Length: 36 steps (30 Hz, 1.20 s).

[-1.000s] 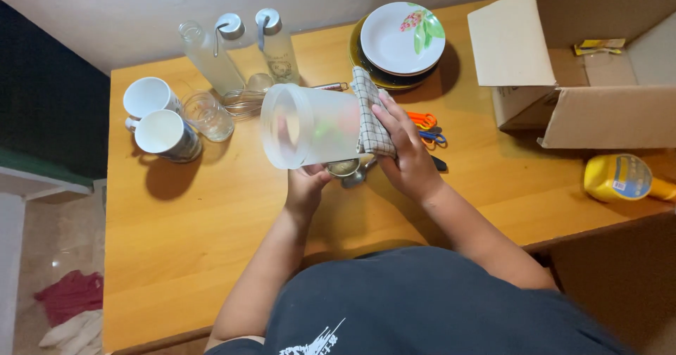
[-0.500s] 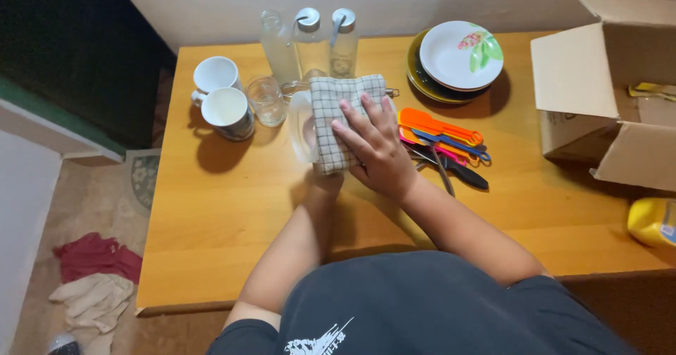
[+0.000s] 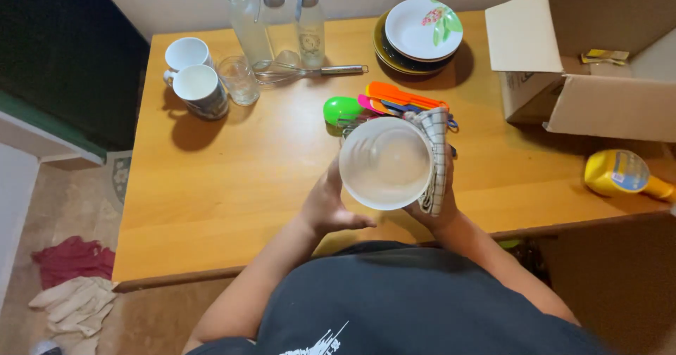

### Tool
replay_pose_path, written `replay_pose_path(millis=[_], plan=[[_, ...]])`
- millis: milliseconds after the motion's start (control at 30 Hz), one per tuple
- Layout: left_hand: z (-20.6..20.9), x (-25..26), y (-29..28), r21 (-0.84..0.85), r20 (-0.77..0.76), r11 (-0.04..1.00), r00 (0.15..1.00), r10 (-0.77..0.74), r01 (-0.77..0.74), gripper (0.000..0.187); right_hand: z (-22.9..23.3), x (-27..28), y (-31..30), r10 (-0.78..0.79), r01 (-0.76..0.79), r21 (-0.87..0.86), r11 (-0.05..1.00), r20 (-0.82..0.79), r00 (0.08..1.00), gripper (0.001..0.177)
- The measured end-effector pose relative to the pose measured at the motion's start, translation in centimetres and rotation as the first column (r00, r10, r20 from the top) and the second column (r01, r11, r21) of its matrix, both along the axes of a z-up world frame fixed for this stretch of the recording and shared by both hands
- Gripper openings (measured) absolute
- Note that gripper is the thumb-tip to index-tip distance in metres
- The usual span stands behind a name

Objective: The person removes various household items, including bottles, mugs, plates, and bowls, from a cardboard box and places them onto a table. The person then picks up a plastic container and wipes its exterior with a cloth.

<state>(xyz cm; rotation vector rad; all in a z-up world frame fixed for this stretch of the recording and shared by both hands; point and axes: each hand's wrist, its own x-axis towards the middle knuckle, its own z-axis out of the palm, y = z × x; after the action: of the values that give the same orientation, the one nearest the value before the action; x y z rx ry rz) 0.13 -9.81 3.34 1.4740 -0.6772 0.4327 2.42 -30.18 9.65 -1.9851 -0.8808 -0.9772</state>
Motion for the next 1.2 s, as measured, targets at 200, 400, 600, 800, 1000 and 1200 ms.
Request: replay_pose_path(millis=[200, 400, 600, 800, 1000, 1200], plan=[[-1.2, -5.2, 1.9, 0.446, -0.105, 0.895, 0.994, 0.022, 0.027, 0.104, -5.2, -7.6, -3.2, -0.163, 0.172, -0.09, 0.981, -0.864, 0.476, 0.09], [-2.3, -5.6, 1.2, 0.491, -0.192, 0.87, 0.98, 0.06, 0.043, 0.103, -12.0, -5.6, -4.5, 0.13, 0.118, 0.233, 0.965, -0.819, 0.559, 0.106], [-0.6, -6.1, 0.9, 0.547, -0.219, 0.836, 0.972, 0.085, 0.05, 0.12, -8.8, -6.1, -2.7, 0.158, 0.059, 0.24, 0.969, -0.788, 0.595, 0.116], [-0.7, -5.8, 0.7, 0.591, -0.249, 0.806, 0.958, 0.141, 0.035, 0.128, -7.7, -6.0, -2.2, 0.108, 0.066, 0.181, 0.981, -0.801, 0.589, 0.12], [-1.1, -5.4, 0.8, 0.6, -0.289, 0.798, 0.943, 0.162, 0.047, 0.128, -7.8, -5.8, -2.1, 0.082, 0.064, 0.151, 0.987, -0.794, 0.602, 0.12], [-1.6, -5.4, 1.0, 0.576, -0.281, 0.815, 0.952, 0.123, 0.064, 0.127, -9.4, -5.4, -2.5, 0.095, 0.059, 0.166, 0.984, -0.785, 0.612, 0.118]])
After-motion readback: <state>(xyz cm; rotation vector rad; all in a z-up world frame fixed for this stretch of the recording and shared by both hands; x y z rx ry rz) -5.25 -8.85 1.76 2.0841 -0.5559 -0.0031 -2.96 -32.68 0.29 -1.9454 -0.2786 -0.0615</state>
